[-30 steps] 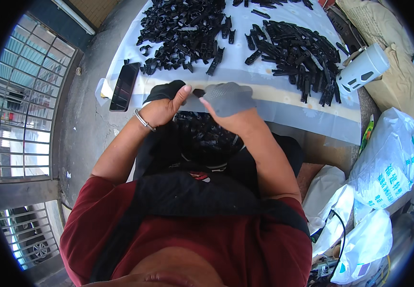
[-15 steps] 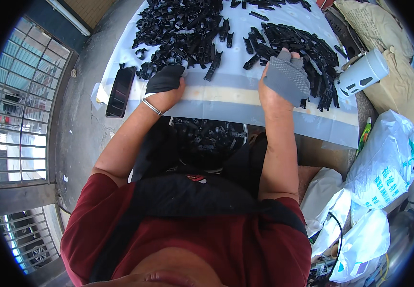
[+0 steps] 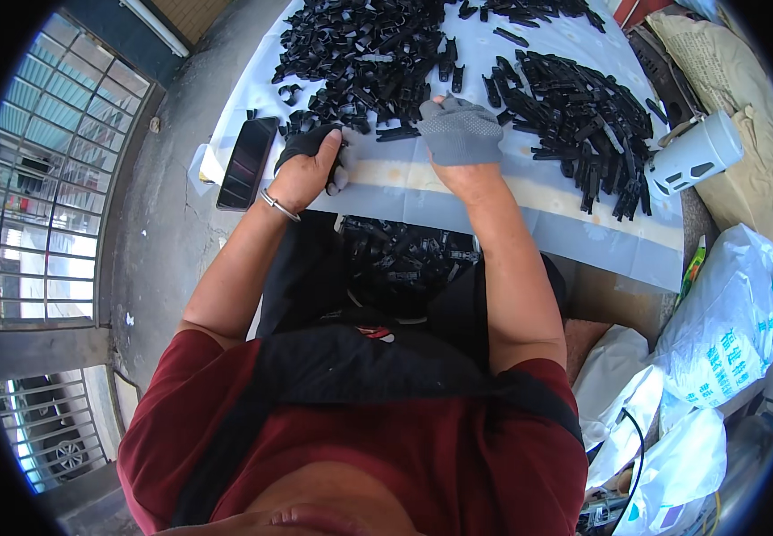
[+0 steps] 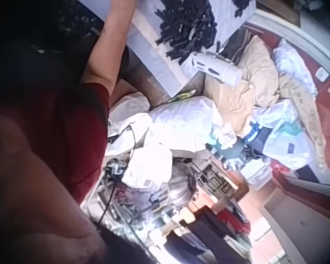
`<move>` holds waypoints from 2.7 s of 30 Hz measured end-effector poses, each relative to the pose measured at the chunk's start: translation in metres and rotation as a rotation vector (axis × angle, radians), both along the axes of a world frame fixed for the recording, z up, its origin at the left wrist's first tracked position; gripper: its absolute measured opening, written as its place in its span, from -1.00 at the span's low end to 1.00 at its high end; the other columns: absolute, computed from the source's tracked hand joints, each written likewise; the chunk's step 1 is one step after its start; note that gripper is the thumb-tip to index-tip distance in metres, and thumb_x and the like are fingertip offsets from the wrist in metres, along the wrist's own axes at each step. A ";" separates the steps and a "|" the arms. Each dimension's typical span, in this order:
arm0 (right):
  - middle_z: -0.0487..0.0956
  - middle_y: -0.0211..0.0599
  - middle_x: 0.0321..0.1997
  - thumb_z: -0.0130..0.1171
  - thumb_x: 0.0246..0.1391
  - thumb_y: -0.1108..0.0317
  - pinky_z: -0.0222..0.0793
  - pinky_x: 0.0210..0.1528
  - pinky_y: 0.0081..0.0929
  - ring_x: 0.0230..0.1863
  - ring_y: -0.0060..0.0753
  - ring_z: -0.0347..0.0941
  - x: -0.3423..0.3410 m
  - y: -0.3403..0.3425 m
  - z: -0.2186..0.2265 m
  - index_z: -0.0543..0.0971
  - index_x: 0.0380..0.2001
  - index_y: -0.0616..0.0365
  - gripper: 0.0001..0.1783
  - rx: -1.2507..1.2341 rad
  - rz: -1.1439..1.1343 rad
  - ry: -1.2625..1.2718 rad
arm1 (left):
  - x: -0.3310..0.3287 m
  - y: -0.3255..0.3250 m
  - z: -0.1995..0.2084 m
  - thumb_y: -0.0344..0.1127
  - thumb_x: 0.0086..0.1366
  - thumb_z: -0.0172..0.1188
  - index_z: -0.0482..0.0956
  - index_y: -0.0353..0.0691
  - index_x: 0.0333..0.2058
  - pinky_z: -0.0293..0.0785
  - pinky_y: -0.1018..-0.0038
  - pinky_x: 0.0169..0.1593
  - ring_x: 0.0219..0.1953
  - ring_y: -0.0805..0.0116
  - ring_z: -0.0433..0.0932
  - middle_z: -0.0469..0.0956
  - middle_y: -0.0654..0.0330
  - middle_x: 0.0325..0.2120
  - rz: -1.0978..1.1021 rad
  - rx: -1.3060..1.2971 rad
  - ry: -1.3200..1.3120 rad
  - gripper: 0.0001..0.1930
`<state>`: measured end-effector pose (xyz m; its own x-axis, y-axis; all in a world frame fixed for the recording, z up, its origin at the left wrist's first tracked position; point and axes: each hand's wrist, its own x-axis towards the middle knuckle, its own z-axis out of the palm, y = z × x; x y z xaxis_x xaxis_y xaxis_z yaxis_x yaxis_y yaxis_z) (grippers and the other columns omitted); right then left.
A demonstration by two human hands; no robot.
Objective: Sorting and inspecting small black plastic components on a production table.
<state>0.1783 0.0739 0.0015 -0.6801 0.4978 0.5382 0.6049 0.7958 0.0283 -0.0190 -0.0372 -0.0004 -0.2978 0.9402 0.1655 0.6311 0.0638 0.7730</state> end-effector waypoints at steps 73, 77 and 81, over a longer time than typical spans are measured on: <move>0.50 -0.06 -0.39 0.05 0.00 0.16 0.34 -0.33 -0.19 -0.36 -0.04 0.42 0.034 -0.048 0.032 0.46 -0.24 0.15 -0.67 -0.251 -0.326 0.093 | 0.026 -0.008 0.023 0.02 0.25 -0.15 0.47 -0.23 -0.44 0.40 0.23 -0.32 -0.42 -0.01 0.49 0.51 0.00 -0.53 -0.080 0.041 0.468 -0.59; 0.50 -0.08 -0.38 0.04 0.00 0.26 0.38 -0.35 -0.23 -0.36 -0.10 0.45 0.056 -0.007 0.033 0.45 -0.17 0.13 -0.69 0.202 -0.469 0.248 | -0.005 0.015 0.002 -0.08 0.19 -0.04 0.50 -0.15 -0.30 0.44 0.28 -0.27 -0.38 0.08 0.52 0.54 0.07 -0.46 0.063 0.077 0.665 -0.70; 0.53 -0.12 -0.35 -0.05 0.05 0.12 0.36 -0.29 -0.19 -0.32 -0.10 0.46 -0.001 -0.037 0.030 0.45 -0.14 0.08 -0.64 -0.319 -0.210 0.051 | -0.001 0.026 -0.009 -0.22 0.15 -0.04 0.51 -0.11 -0.24 0.44 0.28 -0.28 -0.35 0.09 0.52 0.54 0.08 -0.42 0.065 -0.014 0.757 -0.75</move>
